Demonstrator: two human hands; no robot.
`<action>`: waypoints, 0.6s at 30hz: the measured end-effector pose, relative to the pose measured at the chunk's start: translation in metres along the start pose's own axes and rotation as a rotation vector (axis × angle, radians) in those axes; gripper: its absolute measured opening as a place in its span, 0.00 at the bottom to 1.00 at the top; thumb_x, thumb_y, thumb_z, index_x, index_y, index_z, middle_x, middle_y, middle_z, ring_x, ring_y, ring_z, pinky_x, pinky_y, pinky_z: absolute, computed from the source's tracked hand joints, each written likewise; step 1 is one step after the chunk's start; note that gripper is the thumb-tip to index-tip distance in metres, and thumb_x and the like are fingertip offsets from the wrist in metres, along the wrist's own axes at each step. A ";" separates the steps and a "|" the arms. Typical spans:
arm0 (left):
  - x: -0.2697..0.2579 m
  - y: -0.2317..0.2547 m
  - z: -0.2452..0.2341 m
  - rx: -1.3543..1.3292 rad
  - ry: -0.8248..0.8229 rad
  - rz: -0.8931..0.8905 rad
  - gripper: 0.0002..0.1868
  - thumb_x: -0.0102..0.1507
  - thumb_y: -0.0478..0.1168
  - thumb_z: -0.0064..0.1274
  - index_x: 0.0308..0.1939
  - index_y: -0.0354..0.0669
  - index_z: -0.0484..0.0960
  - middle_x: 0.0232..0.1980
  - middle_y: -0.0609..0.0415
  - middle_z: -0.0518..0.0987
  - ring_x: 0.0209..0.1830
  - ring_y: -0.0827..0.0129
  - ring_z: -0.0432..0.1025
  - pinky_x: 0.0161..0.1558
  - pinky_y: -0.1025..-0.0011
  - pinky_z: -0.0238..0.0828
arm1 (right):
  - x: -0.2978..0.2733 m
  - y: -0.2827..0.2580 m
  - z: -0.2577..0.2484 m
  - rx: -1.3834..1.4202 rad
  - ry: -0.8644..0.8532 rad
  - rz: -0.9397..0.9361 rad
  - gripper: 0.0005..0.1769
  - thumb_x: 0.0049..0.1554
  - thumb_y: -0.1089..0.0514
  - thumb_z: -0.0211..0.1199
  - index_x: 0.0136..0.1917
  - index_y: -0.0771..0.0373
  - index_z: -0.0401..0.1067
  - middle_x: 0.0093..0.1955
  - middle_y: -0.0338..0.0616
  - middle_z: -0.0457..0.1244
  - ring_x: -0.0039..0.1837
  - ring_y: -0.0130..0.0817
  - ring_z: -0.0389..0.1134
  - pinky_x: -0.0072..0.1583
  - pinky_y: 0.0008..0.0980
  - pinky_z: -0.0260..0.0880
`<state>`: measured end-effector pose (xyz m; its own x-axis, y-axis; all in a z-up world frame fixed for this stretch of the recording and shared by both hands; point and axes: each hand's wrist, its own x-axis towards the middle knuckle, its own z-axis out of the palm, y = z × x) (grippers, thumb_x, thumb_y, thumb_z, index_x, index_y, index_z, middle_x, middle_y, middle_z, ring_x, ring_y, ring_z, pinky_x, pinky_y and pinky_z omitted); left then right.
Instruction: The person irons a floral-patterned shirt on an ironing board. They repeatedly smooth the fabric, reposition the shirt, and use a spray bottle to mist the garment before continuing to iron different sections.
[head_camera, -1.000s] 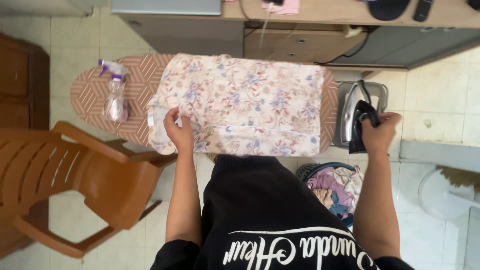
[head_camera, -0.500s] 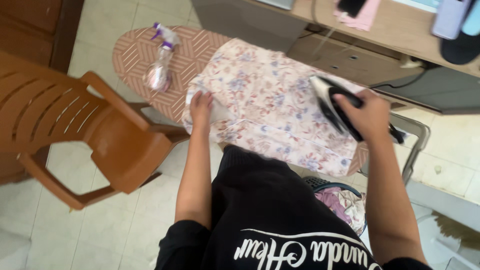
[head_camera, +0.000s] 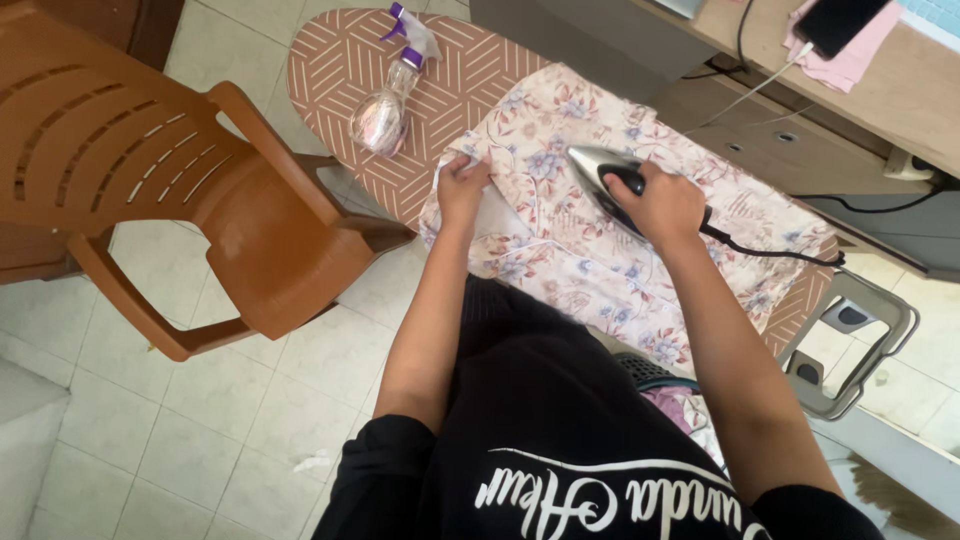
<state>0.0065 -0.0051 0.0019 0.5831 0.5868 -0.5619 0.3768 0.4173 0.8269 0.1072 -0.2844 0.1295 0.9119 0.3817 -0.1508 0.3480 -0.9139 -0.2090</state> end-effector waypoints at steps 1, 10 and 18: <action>0.000 0.002 0.002 0.010 0.021 0.026 0.35 0.58 0.44 0.66 0.62 0.30 0.69 0.47 0.47 0.82 0.39 0.70 0.77 0.37 0.75 0.69 | 0.003 -0.003 -0.002 -0.021 -0.049 -0.003 0.33 0.58 0.26 0.61 0.49 0.58 0.81 0.32 0.55 0.69 0.37 0.51 0.72 0.42 0.47 0.72; 0.005 0.006 -0.007 -0.108 -0.111 -0.040 0.30 0.62 0.38 0.62 0.63 0.31 0.67 0.43 0.50 0.82 0.37 0.74 0.74 0.38 0.77 0.70 | -0.020 -0.027 0.006 -0.146 -0.265 -0.138 0.37 0.57 0.22 0.57 0.42 0.59 0.81 0.27 0.48 0.67 0.30 0.41 0.71 0.36 0.41 0.71; 0.001 0.000 -0.009 -0.166 -0.100 0.003 0.29 0.62 0.37 0.62 0.63 0.32 0.69 0.42 0.51 0.82 0.38 0.74 0.75 0.37 0.77 0.67 | -0.022 -0.056 0.013 -0.087 -0.153 -0.146 0.36 0.57 0.24 0.58 0.40 0.59 0.80 0.28 0.47 0.68 0.31 0.42 0.71 0.35 0.40 0.71</action>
<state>0.0010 0.0014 0.0006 0.6558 0.5201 -0.5472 0.2559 0.5288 0.8093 0.0652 -0.2401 0.1320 0.8091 0.5214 -0.2709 0.4977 -0.8532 -0.1558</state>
